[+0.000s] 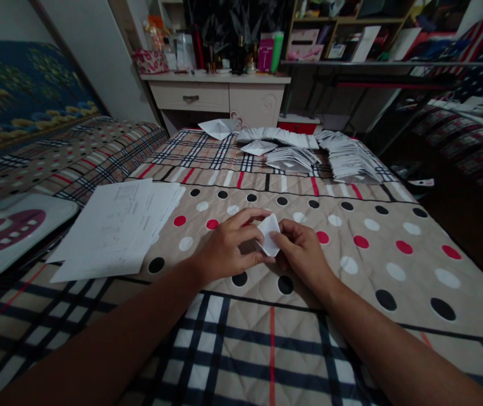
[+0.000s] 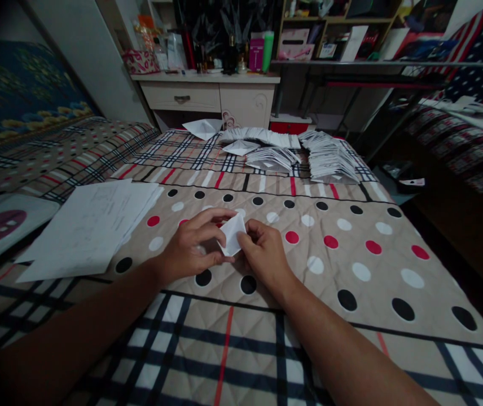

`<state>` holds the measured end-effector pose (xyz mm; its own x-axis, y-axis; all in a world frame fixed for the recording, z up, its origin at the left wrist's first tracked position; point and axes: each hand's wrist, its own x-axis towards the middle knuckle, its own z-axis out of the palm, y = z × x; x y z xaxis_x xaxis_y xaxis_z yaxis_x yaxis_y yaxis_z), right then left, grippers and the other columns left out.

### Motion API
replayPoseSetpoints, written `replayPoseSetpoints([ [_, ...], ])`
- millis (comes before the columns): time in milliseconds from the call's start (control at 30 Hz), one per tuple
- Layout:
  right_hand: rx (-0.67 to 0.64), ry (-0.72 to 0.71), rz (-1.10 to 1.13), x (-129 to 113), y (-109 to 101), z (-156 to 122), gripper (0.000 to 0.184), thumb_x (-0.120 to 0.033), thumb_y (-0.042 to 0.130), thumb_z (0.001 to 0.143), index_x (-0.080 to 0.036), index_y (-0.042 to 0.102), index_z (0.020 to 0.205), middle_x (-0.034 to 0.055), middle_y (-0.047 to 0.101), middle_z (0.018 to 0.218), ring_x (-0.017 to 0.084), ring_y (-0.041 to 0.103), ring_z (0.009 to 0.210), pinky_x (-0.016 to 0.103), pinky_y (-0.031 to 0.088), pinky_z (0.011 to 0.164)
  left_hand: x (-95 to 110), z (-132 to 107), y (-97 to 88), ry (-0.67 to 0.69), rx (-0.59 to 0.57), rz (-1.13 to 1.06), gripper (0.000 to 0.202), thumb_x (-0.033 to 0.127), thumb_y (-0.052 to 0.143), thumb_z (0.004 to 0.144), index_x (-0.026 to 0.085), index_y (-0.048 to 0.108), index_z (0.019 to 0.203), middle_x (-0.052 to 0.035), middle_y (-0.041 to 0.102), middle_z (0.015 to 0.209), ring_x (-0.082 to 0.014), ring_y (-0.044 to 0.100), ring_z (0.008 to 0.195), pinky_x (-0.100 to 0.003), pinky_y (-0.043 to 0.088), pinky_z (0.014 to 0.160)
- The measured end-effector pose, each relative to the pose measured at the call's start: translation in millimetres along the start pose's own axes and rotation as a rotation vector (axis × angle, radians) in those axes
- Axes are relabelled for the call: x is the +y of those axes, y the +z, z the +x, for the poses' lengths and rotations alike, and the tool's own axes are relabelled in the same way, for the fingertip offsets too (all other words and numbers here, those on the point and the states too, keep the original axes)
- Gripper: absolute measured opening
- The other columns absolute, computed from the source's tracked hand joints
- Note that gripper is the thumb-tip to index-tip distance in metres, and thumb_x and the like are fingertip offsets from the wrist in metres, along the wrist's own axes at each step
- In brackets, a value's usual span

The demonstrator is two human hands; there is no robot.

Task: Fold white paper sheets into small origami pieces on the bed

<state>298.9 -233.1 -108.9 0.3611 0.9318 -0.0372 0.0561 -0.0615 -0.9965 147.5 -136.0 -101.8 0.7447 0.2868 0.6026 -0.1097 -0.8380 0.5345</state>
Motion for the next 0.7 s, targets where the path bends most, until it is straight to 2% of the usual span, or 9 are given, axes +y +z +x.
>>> replayPoseSetpoints([
  [133, -0.077, -0.092, -0.073, -0.1, -3.4, -3.0, 0.031, -0.035, 0.057, 0.088, -0.018, 0.052, 0.062, -0.0057, 0.046, 0.047, 0.006, 0.040, 0.038, 0.020, 0.028, 0.038, 0.7, 4.2, 3.2, -0.226, 0.137, -0.287, 0.025, 0.025, 0.081, 0.072, 0.015, 0.060, 0.063, -0.0157, 0.064, 0.124, -0.0250, 0.063, 0.115, -0.042, 0.052, 0.099],
  [300, -0.140, -0.126, -0.042, 0.8, -5.5, -5.9, 0.041, -0.046, 0.052, 0.094, -0.017, 0.055, 0.065, -0.0033, 0.050, 0.054, 0.008, 0.045, 0.044, 0.021, 0.031, 0.042, -4.5, 3.5, 5.0, -0.485, 0.227, -0.467, 0.024, 0.024, 0.083, 0.066, 0.014, 0.062, 0.062, -0.0127, 0.073, 0.104, -0.0225, 0.069, 0.097, -0.035, 0.055, 0.087],
  [400, -0.175, -0.151, -0.009, 2.5, -4.2, -5.5, 0.032, -0.046, 0.061, 0.089, -0.017, 0.060, 0.075, -0.0040, 0.052, 0.060, 0.007, 0.045, 0.046, 0.021, 0.031, 0.043, -9.2, 2.5, 7.2, -0.535, 0.274, -0.522, 0.028, 0.029, 0.086, 0.061, 0.014, 0.062, 0.062, -0.0086, 0.074, 0.092, -0.0180, 0.069, 0.082, -0.029, 0.056, 0.074],
  [500, -0.181, -0.146, -0.026, 4.5, -3.2, -5.2, 0.028, -0.044, 0.061, 0.090, -0.017, 0.062, 0.081, -0.0047, 0.051, 0.059, 0.007, 0.043, 0.046, 0.021, 0.030, 0.043, -11.3, 3.0, 8.2, -0.560, 0.292, -0.570, 0.029, 0.033, 0.086, 0.061, 0.015, 0.065, 0.067, -0.0051, 0.073, 0.081, -0.0151, 0.068, 0.071, -0.025, 0.055, 0.064],
  [700, -0.152, -0.178, -0.171, 4.1, -5.3, -6.2, 0.036, -0.044, 0.055, 0.093, -0.018, 0.052, 0.067, -0.0051, 0.046, 0.051, 0.008, 0.040, 0.044, 0.023, 0.027, 0.043, -7.4, 4.8, 5.8, -0.534, 0.254, -0.558, 0.015, 0.029, 0.076, 0.074, 0.015, 0.072, 0.075, -0.0102, 0.076, 0.101, -0.0191, 0.071, 0.090, -0.029, 0.058, 0.077],
])
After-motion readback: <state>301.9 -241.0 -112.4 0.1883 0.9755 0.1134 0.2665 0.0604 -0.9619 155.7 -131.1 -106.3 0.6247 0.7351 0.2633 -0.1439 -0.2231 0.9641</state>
